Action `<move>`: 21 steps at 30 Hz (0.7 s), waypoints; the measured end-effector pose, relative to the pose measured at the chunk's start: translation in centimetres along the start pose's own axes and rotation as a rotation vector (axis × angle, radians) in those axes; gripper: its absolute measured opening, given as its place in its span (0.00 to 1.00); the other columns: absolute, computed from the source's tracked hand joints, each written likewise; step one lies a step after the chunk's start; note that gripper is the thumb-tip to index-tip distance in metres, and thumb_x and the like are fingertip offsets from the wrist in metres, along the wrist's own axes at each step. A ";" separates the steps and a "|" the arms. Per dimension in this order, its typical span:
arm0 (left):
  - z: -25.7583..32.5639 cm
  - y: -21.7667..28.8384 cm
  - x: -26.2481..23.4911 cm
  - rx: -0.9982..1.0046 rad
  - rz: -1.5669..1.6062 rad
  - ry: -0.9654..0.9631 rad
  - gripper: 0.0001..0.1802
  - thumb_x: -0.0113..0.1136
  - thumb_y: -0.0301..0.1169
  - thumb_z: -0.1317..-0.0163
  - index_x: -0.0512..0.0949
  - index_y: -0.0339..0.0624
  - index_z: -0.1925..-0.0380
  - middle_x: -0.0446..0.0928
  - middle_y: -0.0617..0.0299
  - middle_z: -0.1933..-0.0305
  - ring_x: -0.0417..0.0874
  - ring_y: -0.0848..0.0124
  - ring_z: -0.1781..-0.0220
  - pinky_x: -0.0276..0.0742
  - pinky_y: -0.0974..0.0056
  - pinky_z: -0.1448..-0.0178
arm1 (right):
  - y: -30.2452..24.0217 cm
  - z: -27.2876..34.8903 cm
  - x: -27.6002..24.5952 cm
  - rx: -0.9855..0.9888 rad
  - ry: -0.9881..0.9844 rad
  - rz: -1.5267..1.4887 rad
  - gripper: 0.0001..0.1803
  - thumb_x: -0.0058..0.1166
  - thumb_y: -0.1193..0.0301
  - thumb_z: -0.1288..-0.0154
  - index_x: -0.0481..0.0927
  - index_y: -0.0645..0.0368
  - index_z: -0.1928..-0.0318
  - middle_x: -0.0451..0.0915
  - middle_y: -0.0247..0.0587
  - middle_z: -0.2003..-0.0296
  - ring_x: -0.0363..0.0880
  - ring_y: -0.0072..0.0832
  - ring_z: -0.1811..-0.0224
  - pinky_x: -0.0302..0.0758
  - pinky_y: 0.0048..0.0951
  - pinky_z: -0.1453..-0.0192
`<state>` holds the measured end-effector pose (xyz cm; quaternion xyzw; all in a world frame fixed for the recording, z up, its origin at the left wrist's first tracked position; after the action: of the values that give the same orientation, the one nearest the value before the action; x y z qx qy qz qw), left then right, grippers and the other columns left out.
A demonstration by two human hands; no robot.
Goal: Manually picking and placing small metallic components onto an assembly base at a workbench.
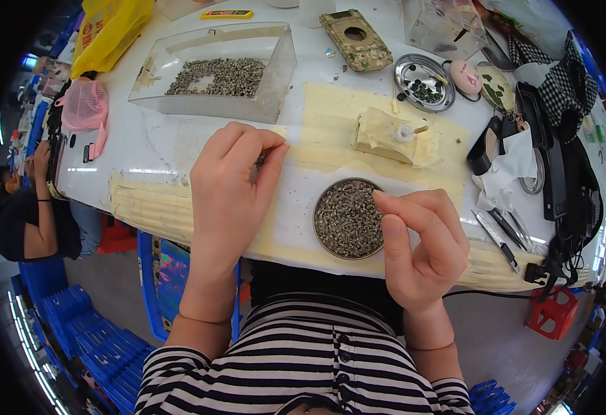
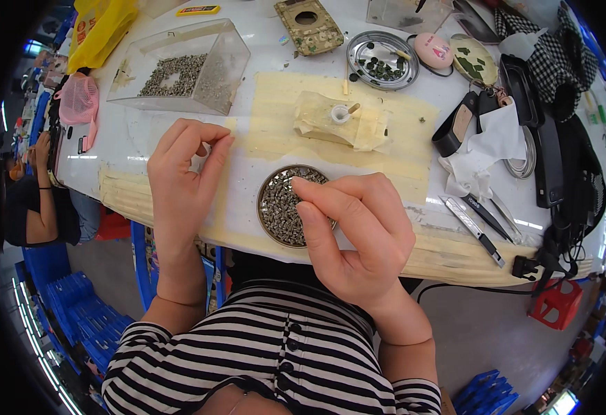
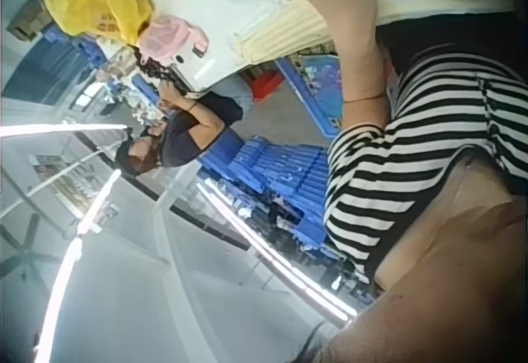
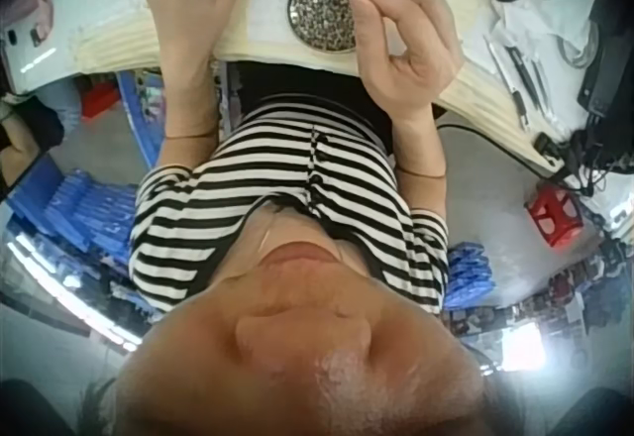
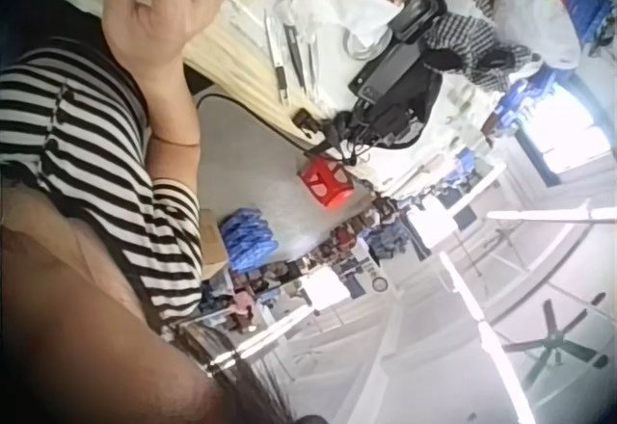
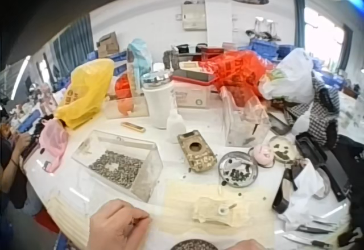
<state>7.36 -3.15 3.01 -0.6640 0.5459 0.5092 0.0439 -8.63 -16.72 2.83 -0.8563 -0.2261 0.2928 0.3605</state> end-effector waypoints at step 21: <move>2.5 2.9 2.1 -0.271 0.994 -0.234 0.18 0.70 0.18 0.41 0.74 0.34 0.52 0.86 0.55 0.63 0.88 0.73 0.59 0.83 0.71 0.54 | -0.2 0.1 1.0 -0.039 -0.011 0.001 0.16 0.70 0.82 0.51 0.88 0.57 0.60 0.81 0.36 0.69 0.76 0.31 0.71 0.70 0.29 0.68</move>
<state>3.34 -4.19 1.78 -0.2632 0.7155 0.6054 -0.2286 -8.06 -15.93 2.58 -0.8615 -0.2334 0.2932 0.3425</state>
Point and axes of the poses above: each hand's wrist, its own z-axis away from the middle knuckle, its own x-axis out of the palm, y = z × x, the point moved 6 cm from there along -z, towards the middle knuckle
